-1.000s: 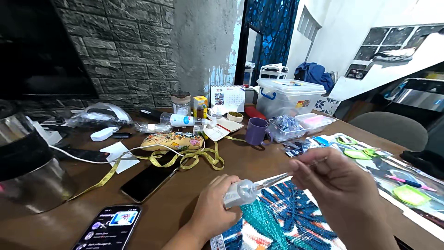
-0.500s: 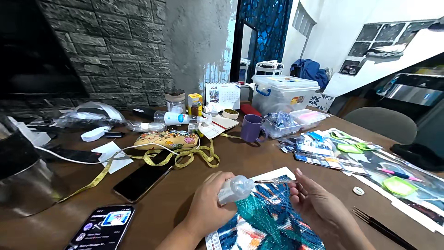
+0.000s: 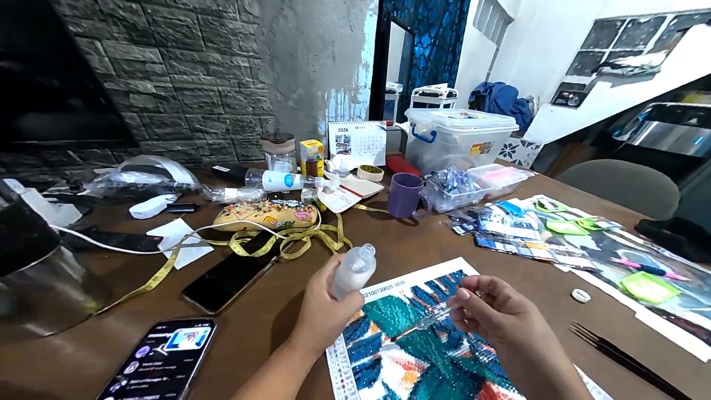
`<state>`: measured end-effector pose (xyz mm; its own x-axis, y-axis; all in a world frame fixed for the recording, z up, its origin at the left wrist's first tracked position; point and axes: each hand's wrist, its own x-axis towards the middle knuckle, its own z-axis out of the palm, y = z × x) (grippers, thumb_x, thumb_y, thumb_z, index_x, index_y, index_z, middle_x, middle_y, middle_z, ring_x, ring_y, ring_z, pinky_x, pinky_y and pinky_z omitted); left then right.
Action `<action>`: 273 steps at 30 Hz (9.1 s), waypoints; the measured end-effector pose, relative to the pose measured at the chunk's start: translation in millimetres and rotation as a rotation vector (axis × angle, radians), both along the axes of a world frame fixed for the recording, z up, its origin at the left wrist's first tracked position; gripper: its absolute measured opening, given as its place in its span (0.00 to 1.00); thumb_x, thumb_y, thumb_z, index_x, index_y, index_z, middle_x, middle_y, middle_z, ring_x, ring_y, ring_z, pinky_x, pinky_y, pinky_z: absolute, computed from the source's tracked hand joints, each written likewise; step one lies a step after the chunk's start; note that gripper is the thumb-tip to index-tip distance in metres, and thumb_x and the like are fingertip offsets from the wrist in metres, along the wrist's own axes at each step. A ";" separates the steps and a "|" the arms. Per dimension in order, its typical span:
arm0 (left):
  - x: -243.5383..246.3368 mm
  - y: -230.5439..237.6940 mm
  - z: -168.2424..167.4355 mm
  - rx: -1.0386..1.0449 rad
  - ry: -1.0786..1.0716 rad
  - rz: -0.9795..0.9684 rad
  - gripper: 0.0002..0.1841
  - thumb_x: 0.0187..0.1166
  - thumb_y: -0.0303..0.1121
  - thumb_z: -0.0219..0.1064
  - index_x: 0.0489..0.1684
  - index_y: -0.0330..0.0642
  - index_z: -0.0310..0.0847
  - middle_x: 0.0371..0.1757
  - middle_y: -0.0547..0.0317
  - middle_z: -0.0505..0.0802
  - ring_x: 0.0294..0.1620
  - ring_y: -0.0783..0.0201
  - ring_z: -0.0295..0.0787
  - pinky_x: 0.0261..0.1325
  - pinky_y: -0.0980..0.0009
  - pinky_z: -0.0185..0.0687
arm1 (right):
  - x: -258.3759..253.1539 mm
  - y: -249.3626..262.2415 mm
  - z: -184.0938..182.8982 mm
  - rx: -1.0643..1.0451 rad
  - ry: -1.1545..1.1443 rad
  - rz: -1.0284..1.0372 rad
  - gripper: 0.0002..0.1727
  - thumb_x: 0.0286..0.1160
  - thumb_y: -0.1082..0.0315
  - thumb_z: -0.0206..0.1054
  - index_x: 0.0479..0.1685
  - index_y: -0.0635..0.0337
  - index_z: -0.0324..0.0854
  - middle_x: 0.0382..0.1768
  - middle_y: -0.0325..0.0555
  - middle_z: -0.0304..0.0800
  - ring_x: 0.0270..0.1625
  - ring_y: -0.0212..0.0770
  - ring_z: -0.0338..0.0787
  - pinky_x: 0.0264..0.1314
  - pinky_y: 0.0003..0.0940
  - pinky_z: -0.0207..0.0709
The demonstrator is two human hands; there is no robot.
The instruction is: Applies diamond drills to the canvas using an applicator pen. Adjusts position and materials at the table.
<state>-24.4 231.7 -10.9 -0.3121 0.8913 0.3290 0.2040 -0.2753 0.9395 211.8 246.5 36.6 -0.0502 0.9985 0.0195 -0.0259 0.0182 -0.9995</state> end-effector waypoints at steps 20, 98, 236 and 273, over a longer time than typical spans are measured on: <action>0.6 1.6 3.0 -0.035 -0.202 -0.007 0.28 0.47 0.24 0.69 0.57 0.42 0.83 0.39 0.65 0.94 0.37 0.74 0.92 0.39 0.76 0.88 | -4.4 5.3 -7.8 0.040 -0.102 0.045 0.13 0.79 0.78 0.62 0.60 0.67 0.75 0.34 0.42 0.92 0.32 0.34 0.93 0.38 0.27 0.89; 0.7 1.8 3.3 -0.062 -0.178 0.028 0.27 0.45 0.25 0.69 0.54 0.44 0.83 0.38 0.65 0.94 0.37 0.75 0.92 0.38 0.77 0.87 | -4.1 11.1 -10.8 0.074 -0.102 -0.206 0.05 0.75 0.79 0.70 0.38 0.64 0.78 0.21 0.41 0.88 0.19 0.31 0.88 0.25 0.23 0.84; 0.6 3.0 3.8 -0.080 -0.204 0.065 0.27 0.46 0.25 0.68 0.54 0.43 0.82 0.37 0.65 0.93 0.36 0.75 0.90 0.35 0.78 0.85 | 8.1 8.8 -4.2 0.028 -0.126 -0.172 0.07 0.72 0.82 0.72 0.36 0.64 0.79 0.20 0.42 0.87 0.18 0.31 0.86 0.23 0.22 0.82; -1.4 -2.4 -1.7 0.070 0.111 -0.039 0.28 0.49 0.30 0.71 0.58 0.37 0.83 0.45 0.65 0.93 0.45 0.80 0.91 0.47 0.78 0.88 | 26.4 0.8 35.7 0.465 -0.096 -0.276 0.06 0.68 0.76 0.70 0.39 0.55 0.82 0.23 0.33 0.89 0.22 0.27 0.88 0.26 0.21 0.85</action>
